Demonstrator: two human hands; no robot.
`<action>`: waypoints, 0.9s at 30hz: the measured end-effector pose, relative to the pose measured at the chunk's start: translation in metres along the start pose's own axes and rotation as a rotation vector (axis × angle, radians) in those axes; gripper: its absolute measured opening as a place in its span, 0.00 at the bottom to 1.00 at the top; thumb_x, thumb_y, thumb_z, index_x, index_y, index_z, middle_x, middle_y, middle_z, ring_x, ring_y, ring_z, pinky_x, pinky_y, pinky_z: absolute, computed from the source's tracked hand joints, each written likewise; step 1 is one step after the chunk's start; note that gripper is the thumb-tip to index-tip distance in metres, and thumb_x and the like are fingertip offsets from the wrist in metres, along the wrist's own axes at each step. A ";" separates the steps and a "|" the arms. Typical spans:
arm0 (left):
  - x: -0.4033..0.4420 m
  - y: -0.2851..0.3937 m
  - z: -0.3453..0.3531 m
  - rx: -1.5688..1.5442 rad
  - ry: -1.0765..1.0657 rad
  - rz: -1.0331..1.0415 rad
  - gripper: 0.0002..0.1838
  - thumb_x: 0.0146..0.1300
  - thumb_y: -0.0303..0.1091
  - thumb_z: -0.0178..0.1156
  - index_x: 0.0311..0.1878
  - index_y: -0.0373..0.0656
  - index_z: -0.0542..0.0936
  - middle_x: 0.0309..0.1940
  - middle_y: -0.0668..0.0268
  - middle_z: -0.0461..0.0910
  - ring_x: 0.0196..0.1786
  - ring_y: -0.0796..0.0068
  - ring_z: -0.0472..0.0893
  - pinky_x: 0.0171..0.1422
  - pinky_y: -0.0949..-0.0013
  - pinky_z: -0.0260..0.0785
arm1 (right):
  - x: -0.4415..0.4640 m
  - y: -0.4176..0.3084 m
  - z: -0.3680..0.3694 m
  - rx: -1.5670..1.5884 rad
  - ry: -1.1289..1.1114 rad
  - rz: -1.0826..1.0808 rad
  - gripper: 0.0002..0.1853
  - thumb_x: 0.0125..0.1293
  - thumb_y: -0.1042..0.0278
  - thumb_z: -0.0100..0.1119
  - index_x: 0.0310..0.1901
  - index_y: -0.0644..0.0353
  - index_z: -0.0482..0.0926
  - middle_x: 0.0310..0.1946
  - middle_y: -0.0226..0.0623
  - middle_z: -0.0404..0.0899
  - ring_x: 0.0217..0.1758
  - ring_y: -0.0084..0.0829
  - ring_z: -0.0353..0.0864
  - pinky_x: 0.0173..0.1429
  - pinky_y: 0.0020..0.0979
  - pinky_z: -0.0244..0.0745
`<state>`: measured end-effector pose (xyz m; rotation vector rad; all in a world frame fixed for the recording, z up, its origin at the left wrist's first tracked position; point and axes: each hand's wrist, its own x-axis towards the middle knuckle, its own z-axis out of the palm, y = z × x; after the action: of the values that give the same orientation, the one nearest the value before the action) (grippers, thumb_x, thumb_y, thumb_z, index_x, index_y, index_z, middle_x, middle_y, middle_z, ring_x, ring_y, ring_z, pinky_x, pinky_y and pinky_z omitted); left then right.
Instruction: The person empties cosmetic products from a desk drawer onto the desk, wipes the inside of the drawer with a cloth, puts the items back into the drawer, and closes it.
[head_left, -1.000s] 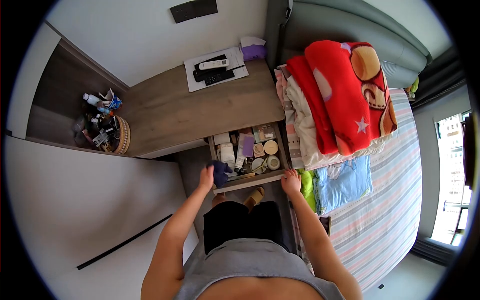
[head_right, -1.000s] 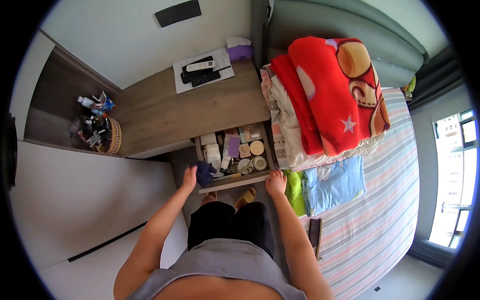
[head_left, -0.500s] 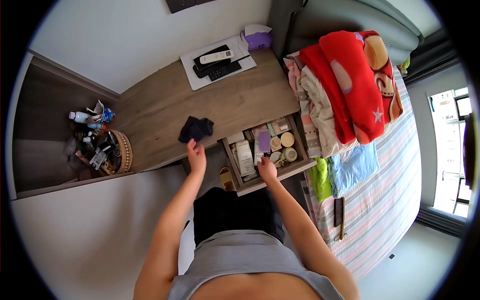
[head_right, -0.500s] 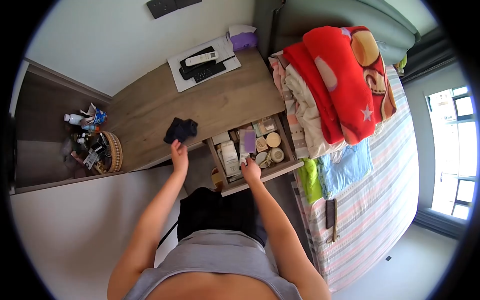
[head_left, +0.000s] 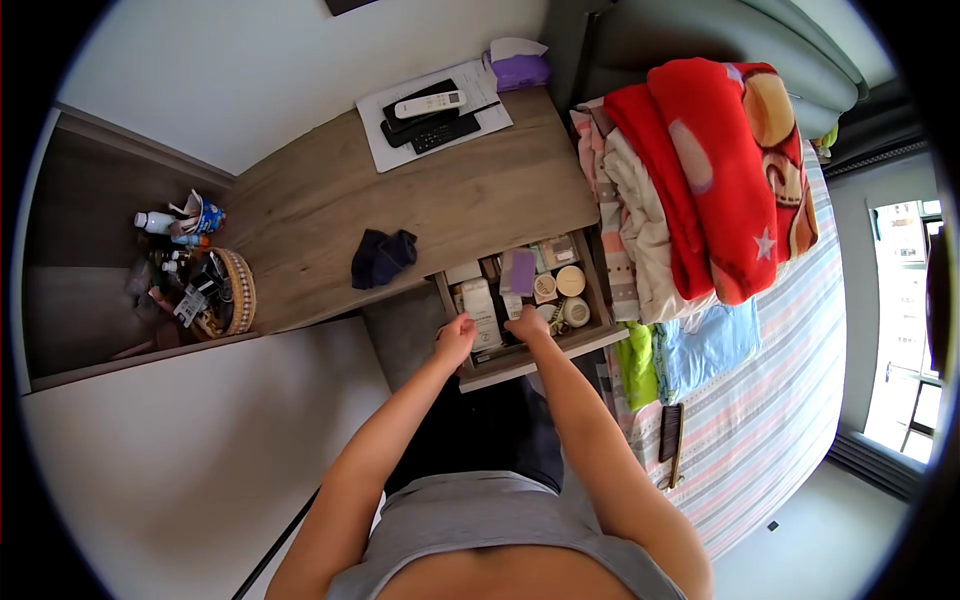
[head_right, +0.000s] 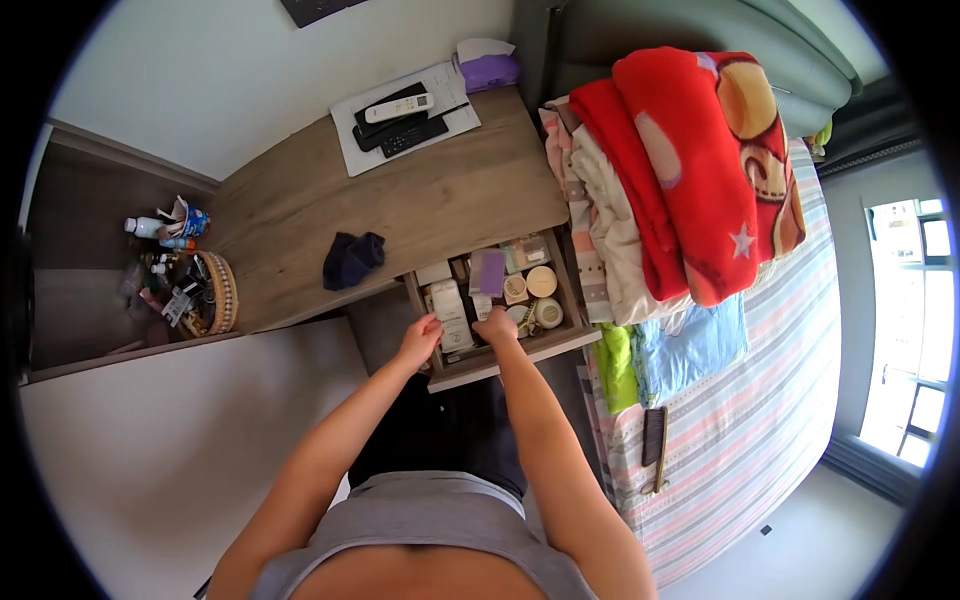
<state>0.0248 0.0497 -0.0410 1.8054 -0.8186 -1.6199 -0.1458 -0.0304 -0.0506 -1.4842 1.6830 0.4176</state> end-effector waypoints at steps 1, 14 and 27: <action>0.003 0.008 0.006 0.097 0.005 -0.040 0.28 0.59 0.30 0.55 0.62 0.34 0.61 0.49 0.50 0.74 0.46 0.63 0.78 0.47 0.66 0.71 | 0.000 0.009 -0.002 0.051 0.005 -0.018 0.40 0.47 0.51 0.61 0.58 0.67 0.62 0.46 0.47 0.77 0.48 0.43 0.78 0.51 0.38 0.73; 0.043 0.053 0.059 0.509 0.316 -0.496 0.52 0.50 0.45 0.67 0.67 0.30 0.44 0.61 0.41 0.58 0.59 0.49 0.68 0.57 0.56 0.67 | -0.037 0.064 -0.004 0.507 0.108 -0.280 0.27 0.47 0.64 0.60 0.50 0.63 0.70 0.37 0.47 0.78 0.43 0.41 0.77 0.46 0.36 0.70; 0.011 0.075 0.026 -0.093 0.633 0.419 0.25 0.56 0.42 0.62 0.48 0.33 0.68 0.39 0.48 0.78 0.42 0.53 0.79 0.43 0.59 0.70 | -0.001 -0.021 -0.037 0.905 0.233 -0.456 0.24 0.60 0.63 0.49 0.58 0.64 0.66 0.46 0.49 0.75 0.49 0.40 0.74 0.53 0.33 0.67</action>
<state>-0.0048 -0.0078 0.0066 1.7742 -0.7356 -0.7428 -0.1399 -0.0618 -0.0221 -1.1636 1.3361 -0.7070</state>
